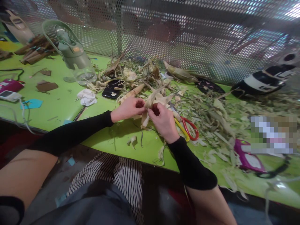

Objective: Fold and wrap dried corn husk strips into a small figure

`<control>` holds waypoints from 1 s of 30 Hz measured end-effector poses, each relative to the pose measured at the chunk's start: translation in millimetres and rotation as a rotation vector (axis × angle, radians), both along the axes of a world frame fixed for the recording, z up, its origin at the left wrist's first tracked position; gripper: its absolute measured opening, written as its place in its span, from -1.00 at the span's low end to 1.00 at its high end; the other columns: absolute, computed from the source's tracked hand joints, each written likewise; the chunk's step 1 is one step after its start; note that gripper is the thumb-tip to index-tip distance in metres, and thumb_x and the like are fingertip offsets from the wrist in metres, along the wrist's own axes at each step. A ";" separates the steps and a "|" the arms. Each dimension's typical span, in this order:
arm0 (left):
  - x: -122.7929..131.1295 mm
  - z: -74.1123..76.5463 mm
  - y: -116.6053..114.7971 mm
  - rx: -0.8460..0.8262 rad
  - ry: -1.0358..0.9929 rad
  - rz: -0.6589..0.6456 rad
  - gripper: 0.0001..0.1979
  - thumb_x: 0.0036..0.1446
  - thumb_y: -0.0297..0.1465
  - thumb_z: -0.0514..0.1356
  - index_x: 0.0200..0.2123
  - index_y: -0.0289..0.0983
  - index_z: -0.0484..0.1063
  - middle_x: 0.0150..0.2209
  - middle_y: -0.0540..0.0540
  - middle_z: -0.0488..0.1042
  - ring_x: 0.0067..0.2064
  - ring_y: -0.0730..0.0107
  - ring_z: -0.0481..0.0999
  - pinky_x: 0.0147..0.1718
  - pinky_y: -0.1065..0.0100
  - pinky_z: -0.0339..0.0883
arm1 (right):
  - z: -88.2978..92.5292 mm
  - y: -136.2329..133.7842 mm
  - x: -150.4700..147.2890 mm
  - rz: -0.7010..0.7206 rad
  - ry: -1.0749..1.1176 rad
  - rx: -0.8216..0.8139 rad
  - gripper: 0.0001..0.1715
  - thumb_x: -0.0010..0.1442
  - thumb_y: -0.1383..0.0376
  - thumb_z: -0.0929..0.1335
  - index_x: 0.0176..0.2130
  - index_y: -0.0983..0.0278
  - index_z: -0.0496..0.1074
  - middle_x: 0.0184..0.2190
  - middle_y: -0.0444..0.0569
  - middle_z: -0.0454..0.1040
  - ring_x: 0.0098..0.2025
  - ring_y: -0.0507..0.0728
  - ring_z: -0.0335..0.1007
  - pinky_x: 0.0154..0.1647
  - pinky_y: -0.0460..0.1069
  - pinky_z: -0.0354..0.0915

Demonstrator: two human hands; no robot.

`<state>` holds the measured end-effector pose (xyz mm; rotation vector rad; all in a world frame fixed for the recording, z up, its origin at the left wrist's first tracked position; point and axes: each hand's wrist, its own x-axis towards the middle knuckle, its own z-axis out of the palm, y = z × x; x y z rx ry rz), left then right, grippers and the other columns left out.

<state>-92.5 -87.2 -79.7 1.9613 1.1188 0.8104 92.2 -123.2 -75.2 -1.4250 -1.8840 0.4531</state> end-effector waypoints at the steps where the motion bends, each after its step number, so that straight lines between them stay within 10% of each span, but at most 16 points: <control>1: -0.3 -0.2 0.0 0.031 0.031 0.001 -0.85 0.20 -0.40 0.26 -0.41 -0.28 0.39 -0.39 -0.03 0.55 -0.35 0.45 0.44 -0.27 0.35 0.29 | -0.1 -0.3 0.1 0.000 -0.024 0.013 -0.77 0.17 0.13 0.38 -0.39 0.17 0.29 -0.52 -0.12 0.41 -0.50 0.07 0.23 -0.43 0.00 0.21; 10: 6.6 -3.0 -11.1 0.270 0.194 0.059 -0.90 0.29 -0.41 0.21 -0.30 -0.26 0.37 -0.31 -0.09 0.56 -0.29 0.34 0.49 -0.24 0.32 0.23 | -7.4 -0.7 2.2 0.008 -0.123 0.082 -0.77 0.26 0.12 0.34 -0.35 0.20 0.38 -0.41 0.03 0.54 -0.36 0.20 0.45 -0.27 0.07 0.31; 30: 2.4 -2.2 -3.3 -0.043 -0.228 0.011 -0.94 0.22 -0.47 0.24 -0.33 -0.28 0.41 -0.35 -0.05 0.54 -0.33 0.40 0.46 -0.24 0.33 0.31 | -3.5 4.5 2.5 0.200 0.176 -0.101 -0.69 0.24 0.03 0.42 -0.19 0.21 0.45 -0.35 -0.08 0.50 -0.33 0.13 0.37 -0.29 0.04 0.33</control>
